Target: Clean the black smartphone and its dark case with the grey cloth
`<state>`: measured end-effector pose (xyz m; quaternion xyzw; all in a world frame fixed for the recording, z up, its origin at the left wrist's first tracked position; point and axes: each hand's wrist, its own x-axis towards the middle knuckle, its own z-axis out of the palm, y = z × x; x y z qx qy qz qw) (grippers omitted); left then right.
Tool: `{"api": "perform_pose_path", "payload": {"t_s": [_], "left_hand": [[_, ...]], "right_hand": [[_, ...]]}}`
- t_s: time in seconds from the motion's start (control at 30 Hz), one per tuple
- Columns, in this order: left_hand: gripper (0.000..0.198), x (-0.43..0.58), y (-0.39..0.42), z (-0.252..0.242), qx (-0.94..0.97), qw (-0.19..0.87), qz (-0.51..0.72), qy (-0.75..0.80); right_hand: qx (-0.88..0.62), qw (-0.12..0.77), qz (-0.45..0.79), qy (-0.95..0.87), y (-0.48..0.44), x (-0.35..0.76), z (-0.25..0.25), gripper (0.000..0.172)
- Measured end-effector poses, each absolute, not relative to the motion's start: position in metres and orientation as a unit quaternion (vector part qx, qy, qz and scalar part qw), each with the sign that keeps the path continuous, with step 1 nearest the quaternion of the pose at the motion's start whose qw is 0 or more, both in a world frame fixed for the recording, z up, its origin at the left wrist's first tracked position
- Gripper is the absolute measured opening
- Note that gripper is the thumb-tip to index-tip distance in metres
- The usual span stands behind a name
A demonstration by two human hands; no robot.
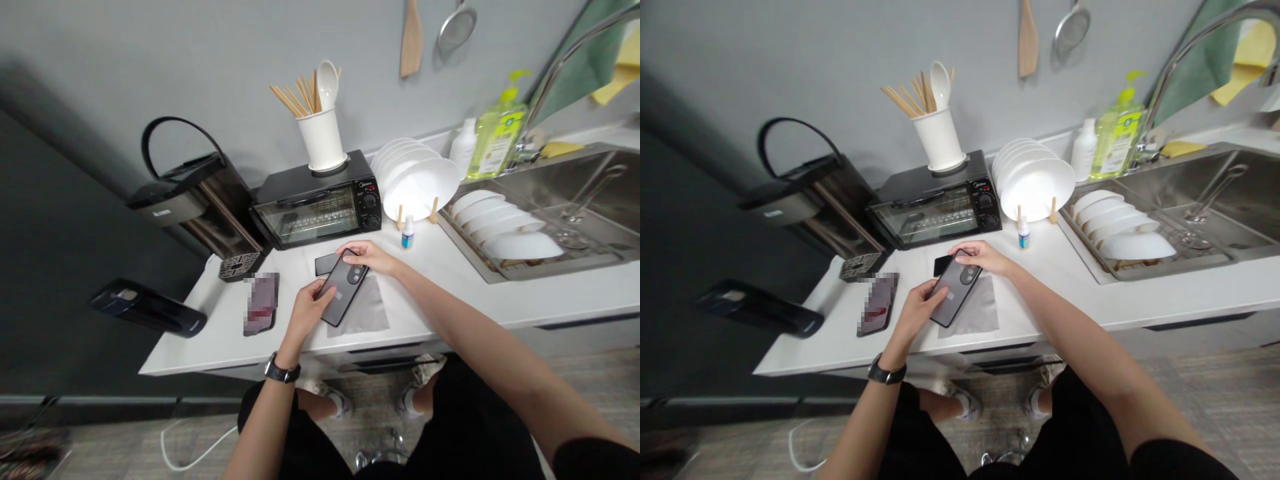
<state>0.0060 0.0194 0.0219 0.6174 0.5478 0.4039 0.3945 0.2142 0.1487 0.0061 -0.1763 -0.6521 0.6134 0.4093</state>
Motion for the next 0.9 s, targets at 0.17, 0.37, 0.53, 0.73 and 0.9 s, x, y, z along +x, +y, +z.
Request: {"api": "perform_pose_path", "payload": {"t_s": [0.17,0.37,0.53,0.73,0.9], "left_hand": [[0.034,-0.021,-0.004,0.024,0.604,0.253,0.392,0.646],[0.032,-0.061,-0.025,0.025,0.599,0.155,0.309,0.722],[0.022,-0.051,-0.027,0.017,0.610,0.083,0.266,0.742],[0.028,-0.005,-0.004,0.000,0.721,0.079,0.289,0.625],[0.065,0.011,-0.011,-0.002,0.781,0.129,0.296,0.535]], "right_hand": [[-0.283,0.443,0.478,-0.703,0.104,0.227,0.002,0.045],[-0.429,0.393,0.233,-0.779,0.046,0.258,-0.028,0.021],[-0.447,0.393,0.249,-0.764,0.030,0.281,-0.017,0.021],[-0.475,0.566,0.221,-0.637,0.013,0.294,0.034,0.025],[-0.500,0.334,0.059,-0.797,0.004,0.257,0.020,0.010]]}}
